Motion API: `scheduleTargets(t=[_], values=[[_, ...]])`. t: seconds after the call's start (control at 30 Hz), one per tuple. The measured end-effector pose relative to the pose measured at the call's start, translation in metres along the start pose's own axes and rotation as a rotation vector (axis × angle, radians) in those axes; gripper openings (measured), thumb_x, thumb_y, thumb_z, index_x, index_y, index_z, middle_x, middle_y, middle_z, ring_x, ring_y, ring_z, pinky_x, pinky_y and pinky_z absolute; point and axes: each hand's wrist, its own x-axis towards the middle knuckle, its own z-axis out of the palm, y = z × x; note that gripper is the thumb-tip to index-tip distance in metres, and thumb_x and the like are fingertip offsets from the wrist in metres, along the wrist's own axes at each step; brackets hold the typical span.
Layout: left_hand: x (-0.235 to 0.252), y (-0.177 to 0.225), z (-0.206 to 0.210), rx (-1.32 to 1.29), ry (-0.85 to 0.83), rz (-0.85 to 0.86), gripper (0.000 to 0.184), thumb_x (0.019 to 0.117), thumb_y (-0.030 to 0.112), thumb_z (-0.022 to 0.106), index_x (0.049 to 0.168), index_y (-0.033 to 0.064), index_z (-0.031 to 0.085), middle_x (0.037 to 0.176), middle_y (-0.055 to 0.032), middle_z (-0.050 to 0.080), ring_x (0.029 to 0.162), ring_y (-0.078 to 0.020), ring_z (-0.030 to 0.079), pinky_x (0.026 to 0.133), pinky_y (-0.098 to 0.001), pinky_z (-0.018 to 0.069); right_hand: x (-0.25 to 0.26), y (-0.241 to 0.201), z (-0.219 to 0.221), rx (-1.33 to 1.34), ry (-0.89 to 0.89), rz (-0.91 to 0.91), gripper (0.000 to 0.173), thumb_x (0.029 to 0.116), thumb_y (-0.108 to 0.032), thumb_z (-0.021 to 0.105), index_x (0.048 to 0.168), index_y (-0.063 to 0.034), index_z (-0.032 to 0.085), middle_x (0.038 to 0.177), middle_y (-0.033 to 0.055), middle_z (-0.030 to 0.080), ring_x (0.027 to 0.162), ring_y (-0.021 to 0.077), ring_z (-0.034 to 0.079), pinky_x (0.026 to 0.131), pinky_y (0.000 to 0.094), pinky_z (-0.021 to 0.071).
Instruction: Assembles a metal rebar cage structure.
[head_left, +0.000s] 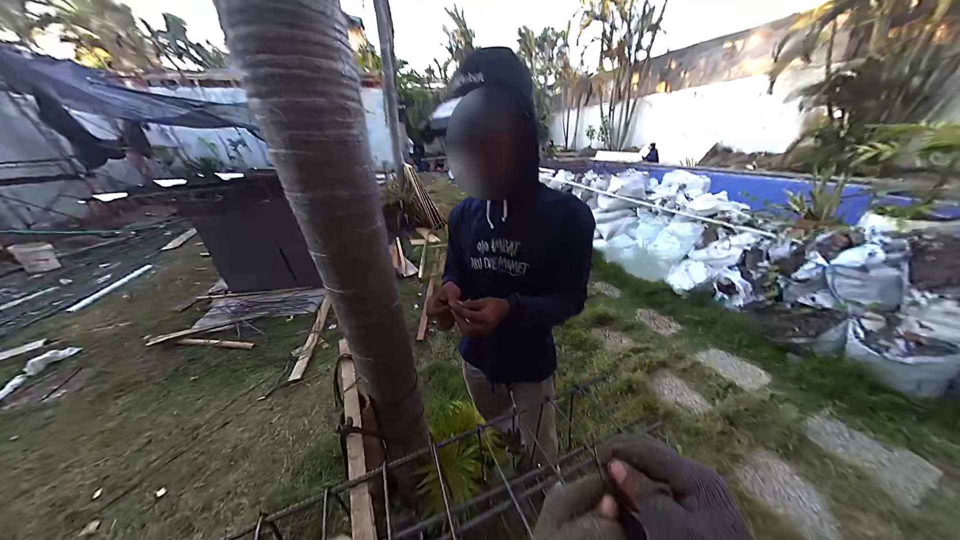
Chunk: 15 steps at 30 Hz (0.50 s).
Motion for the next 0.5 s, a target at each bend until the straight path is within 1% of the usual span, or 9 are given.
scheduleTargets(t=[0.03, 0.07, 0.1, 0.17, 0.27, 0.33, 0.4, 0.5], values=[[-0.002, -0.003, 0.001, 0.003, -0.010, -0.003, 0.026, 0.0996, 0.013, 0.042, 0.099, 0.0043, 0.066, 0.070, 0.0016, 0.062, 0.056, -0.0050, 0.053, 0.051, -0.0225, 0.0439, -0.003, -0.001, 0.000, 0.000, 0.022, 0.009, 0.019, 0.1005, -0.013, 0.059, 0.102, -0.0034, 0.075, 0.100, 0.0073, 0.074, 0.088, 0.0146, 0.070, 0.079, 0.0351, 0.0598], [-0.003, -0.005, 0.001, -0.003, -0.023, -0.008, 0.027, 0.0998, 0.012, 0.042, 0.098, 0.0043, 0.067, 0.070, 0.0019, 0.062, 0.056, -0.0048, 0.053, 0.052, -0.0227, 0.0442, -0.006, -0.001, -0.001, -0.001, 0.035, 0.017, 0.020, 0.1000, -0.014, 0.059, 0.102, -0.0038, 0.076, 0.100, 0.0062, 0.074, 0.089, 0.0129, 0.070, 0.080, 0.0335, 0.0595], [-0.004, -0.007, 0.001, -0.020, -0.037, -0.011, 0.028, 0.1001, 0.012, 0.041, 0.099, 0.0043, 0.068, 0.070, 0.0022, 0.063, 0.057, -0.0044, 0.053, 0.052, -0.0223, 0.0442, -0.007, -0.001, -0.002, 0.007, 0.035, 0.022, 0.020, 0.0997, -0.013, 0.059, 0.103, -0.0037, 0.076, 0.101, 0.0057, 0.074, 0.090, 0.0118, 0.070, 0.081, 0.0322, 0.0593], [-0.005, -0.010, 0.001, -0.048, -0.070, -0.007, 0.029, 0.1005, 0.011, 0.040, 0.099, 0.0054, 0.069, 0.070, 0.0029, 0.063, 0.056, -0.0033, 0.053, 0.051, -0.0212, 0.0439, -0.010, 0.001, -0.003, 0.026, 0.029, 0.047, 0.020, 0.0997, -0.014, 0.059, 0.104, -0.0040, 0.076, 0.099, 0.0048, 0.074, 0.088, 0.0106, 0.069, 0.079, 0.0307, 0.0591], [-0.004, -0.012, 0.000, -0.047, -0.123, -0.008, 0.030, 0.1002, 0.013, 0.040, 0.097, 0.0057, 0.069, 0.070, 0.0014, 0.063, 0.055, -0.0041, 0.052, 0.050, -0.0216, 0.0431, -0.013, 0.005, -0.005, 0.028, 0.030, 0.072, 0.021, 0.1000, -0.015, 0.059, 0.104, -0.0041, 0.077, 0.096, 0.0046, 0.074, 0.085, 0.0096, 0.069, 0.077, 0.0303, 0.0585], [-0.003, -0.013, -0.001, -0.038, -0.156, -0.031, 0.031, 0.1009, 0.015, 0.039, 0.098, 0.0045, 0.068, 0.071, -0.0002, 0.065, 0.055, -0.0048, 0.053, 0.049, -0.0220, 0.0438, -0.015, 0.004, -0.006, 0.036, 0.039, 0.083, 0.021, 0.0999, -0.015, 0.059, 0.103, -0.0047, 0.077, 0.093, 0.0030, 0.074, 0.083, 0.0081, 0.069, 0.075, 0.0284, 0.0582], [-0.002, -0.014, -0.001, -0.041, -0.178, -0.051, 0.031, 0.1008, 0.014, 0.039, 0.098, 0.0041, 0.068, 0.071, -0.0011, 0.066, 0.054, -0.0057, 0.054, 0.049, -0.0226, 0.0449, -0.017, 0.004, -0.009, 0.055, 0.037, 0.096, 0.021, 0.1004, -0.015, 0.059, 0.103, -0.0050, 0.077, 0.090, 0.0021, 0.074, 0.079, 0.0078, 0.067, 0.072, 0.0280, 0.0572], [-0.001, -0.018, -0.003, -0.055, -0.226, -0.066, 0.032, 0.1007, 0.015, 0.039, 0.101, 0.0031, 0.069, 0.072, -0.0022, 0.067, 0.055, -0.0057, 0.055, 0.050, -0.0225, 0.0455, -0.020, 0.008, -0.012, 0.105, 0.024, 0.102, 0.020, 0.1008, -0.011, 0.058, 0.104, -0.0035, 0.076, 0.092, 0.0037, 0.074, 0.080, 0.0090, 0.068, 0.073, 0.0285, 0.0581]])
